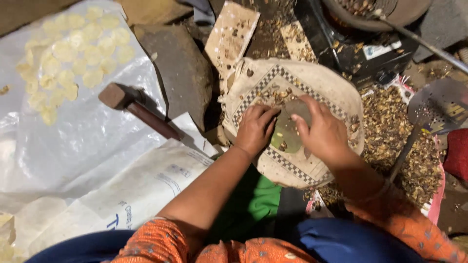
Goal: Roasting seeds in a pan, peeling them manually with a stone, and flattening them with a wooden mallet to make chips.
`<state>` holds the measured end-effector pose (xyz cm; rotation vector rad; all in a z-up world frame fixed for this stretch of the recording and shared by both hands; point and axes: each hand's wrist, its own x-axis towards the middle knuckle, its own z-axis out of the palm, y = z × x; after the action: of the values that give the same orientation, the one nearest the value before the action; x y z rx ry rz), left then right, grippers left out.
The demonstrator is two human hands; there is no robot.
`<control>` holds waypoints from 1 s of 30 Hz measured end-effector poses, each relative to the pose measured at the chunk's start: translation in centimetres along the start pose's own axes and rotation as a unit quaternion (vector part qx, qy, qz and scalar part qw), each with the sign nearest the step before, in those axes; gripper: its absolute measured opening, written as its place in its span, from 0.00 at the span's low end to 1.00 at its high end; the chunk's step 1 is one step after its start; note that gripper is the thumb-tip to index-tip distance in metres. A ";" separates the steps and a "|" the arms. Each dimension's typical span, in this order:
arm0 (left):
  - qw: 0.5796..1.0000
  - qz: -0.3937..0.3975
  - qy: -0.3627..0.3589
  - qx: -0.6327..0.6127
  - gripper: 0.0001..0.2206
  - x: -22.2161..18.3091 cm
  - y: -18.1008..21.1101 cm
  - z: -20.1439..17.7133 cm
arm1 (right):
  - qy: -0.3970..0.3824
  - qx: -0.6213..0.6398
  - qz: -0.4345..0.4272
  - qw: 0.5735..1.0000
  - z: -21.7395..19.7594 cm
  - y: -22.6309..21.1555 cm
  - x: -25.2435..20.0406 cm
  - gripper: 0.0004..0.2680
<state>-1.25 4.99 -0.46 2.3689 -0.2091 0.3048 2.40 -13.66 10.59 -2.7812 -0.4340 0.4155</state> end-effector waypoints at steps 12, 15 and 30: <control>0.994 -0.106 0.026 0.009 0.06 0.8 1.5 2.0 | 0.038 -0.125 -0.029 0.991 3.4 2.0 -0.7 0.18; 0.993 -0.115 0.022 0.009 0.06 1.0 1.5 2.0 | 0.034 -0.088 -0.017 0.995 2.0 2.0 -0.5 0.18; 0.997 -0.076 -0.002 -0.029 0.07 0.7 0.8 0.4 | -0.099 -0.016 0.064 0.993 0.1 -0.4 -0.7 0.19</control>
<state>-0.72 4.10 -0.08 2.3118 -0.0395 0.2193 1.60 -13.47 10.78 -2.8185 -0.3097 0.7242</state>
